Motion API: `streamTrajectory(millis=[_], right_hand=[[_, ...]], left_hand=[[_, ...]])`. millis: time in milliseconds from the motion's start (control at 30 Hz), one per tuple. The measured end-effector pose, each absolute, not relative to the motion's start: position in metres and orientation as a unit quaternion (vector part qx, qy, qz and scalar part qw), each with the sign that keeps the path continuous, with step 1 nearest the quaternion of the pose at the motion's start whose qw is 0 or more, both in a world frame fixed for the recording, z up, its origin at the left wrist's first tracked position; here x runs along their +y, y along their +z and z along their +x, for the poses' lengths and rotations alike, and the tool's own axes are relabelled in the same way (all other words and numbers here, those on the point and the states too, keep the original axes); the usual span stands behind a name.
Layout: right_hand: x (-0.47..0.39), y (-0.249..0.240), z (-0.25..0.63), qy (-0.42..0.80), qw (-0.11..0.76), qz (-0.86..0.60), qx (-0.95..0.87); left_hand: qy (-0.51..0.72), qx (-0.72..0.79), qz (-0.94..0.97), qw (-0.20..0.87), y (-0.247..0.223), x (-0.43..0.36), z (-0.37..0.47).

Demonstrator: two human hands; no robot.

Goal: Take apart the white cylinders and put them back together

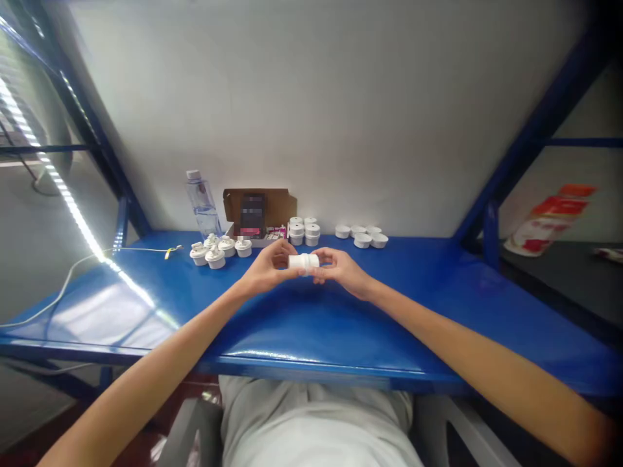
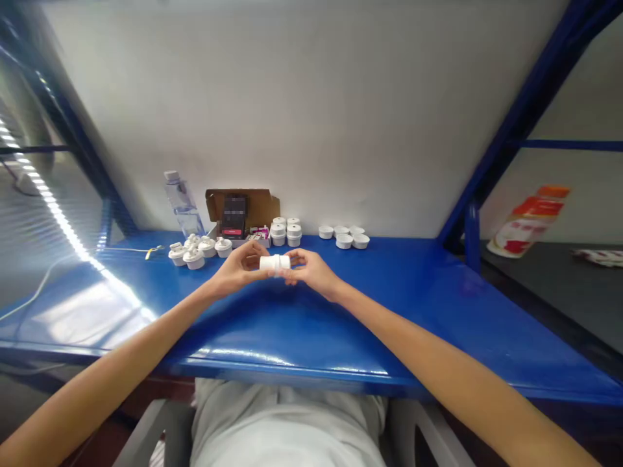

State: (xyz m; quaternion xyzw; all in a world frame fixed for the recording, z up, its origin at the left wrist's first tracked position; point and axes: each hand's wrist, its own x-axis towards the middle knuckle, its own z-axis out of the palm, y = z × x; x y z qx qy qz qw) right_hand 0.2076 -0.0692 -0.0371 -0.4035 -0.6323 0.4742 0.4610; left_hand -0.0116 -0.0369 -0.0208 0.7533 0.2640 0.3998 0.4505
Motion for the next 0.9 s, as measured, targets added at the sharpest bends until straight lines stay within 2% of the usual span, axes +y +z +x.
streamTrajectory(millis=[133, 300, 367, 567, 700, 900], right_hand=[[-0.062, -0.035, 0.213, 0.402, 0.471, -0.424, -0.661], [-0.038, -0.040, 0.245, 0.106, 0.460, -0.550, -0.689], [-0.023, -0.047, 0.261, 0.051, 0.420, -0.581, -0.695], [0.029, -0.063, 0.275, -0.004, 0.369, -0.628, -0.685], [0.060, -0.053, 0.268, -0.015, 0.335, -0.652, -0.680], [0.078, -0.038, 0.263, -0.025, 0.288, -0.657, -0.696]], left_hand=[[0.392, 0.265, 0.799, 0.370, -0.024, -0.036, -0.009], [0.307, 0.293, 0.880, 0.215, -0.026, -0.032, -0.015], [0.297, 0.304, 0.885, 0.191, -0.026, -0.030, -0.018], [0.290, 0.361, 0.883, 0.082, -0.018, -0.024, -0.028], [0.315, 0.439, 0.842, 0.005, -0.012, -0.013, -0.044], [0.310, 0.494, 0.810, -0.054, -0.008, 0.001, -0.062]])
